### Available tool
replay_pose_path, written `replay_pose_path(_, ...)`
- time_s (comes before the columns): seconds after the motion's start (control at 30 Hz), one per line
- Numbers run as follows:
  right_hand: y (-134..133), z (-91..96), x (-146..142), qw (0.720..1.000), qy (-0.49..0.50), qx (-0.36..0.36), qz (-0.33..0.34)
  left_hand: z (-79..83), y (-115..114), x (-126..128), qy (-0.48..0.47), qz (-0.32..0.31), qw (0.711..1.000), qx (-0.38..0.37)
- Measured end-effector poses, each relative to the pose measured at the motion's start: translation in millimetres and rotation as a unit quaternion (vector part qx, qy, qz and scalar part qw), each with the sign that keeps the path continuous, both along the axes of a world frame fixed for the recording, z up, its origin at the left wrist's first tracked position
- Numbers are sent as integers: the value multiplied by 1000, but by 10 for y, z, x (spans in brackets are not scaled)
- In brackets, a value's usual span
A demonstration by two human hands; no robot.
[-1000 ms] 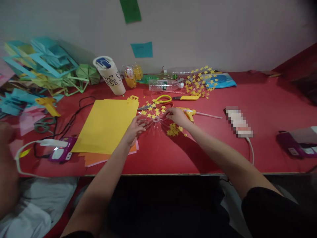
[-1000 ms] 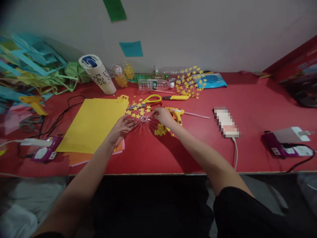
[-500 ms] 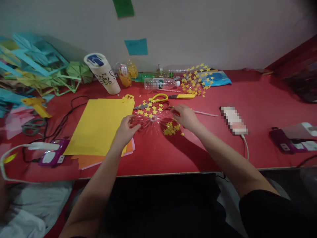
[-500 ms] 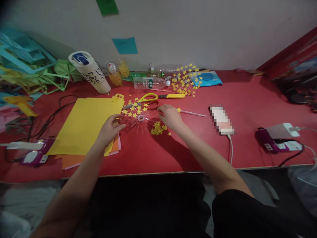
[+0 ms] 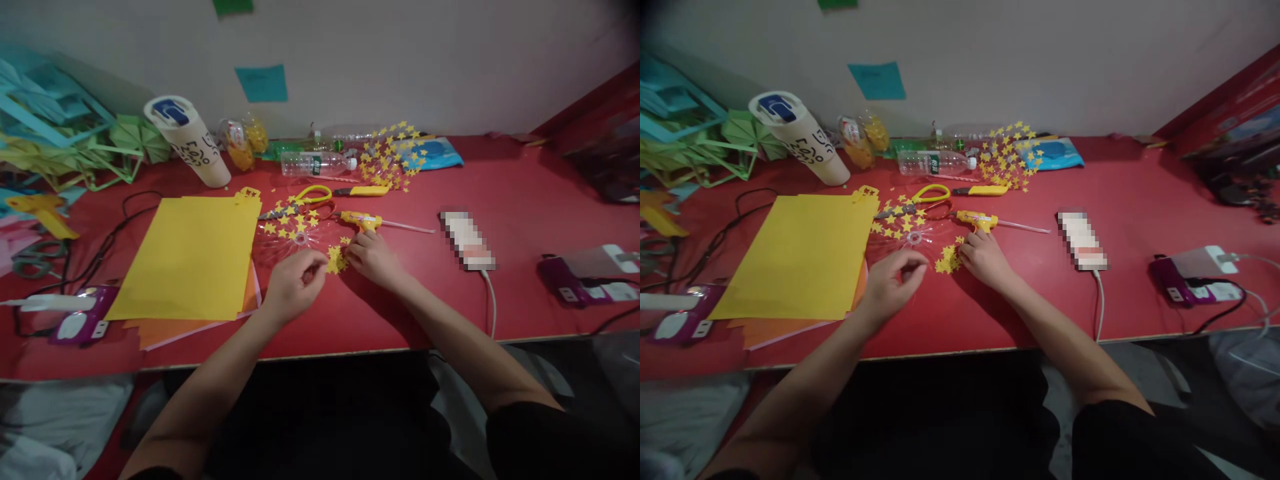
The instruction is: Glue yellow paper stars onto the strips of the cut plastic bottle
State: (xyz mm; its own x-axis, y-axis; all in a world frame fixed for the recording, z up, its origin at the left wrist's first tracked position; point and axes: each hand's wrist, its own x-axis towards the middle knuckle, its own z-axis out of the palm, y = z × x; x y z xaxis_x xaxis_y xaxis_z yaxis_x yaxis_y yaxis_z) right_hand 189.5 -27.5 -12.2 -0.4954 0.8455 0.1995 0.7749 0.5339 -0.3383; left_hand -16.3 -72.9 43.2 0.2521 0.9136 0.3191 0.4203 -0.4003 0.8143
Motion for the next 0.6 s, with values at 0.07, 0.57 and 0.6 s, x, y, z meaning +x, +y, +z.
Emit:
replay_pose_path(0.07, 14, -5, 2, 1000, 20, -6, -3, -30, 23, 120, -4, -26, 1000, -18)
replay_pose_path(0.57, -102, 141, 22, 959, 260, -90, -67, -42, 73, 301, 15, -37, 963, -267)
replay_pose_path(0.6, -135, 203, 25, 958, 267, -85, -65, -20, 81, 307, 3, -42, 956, -290)
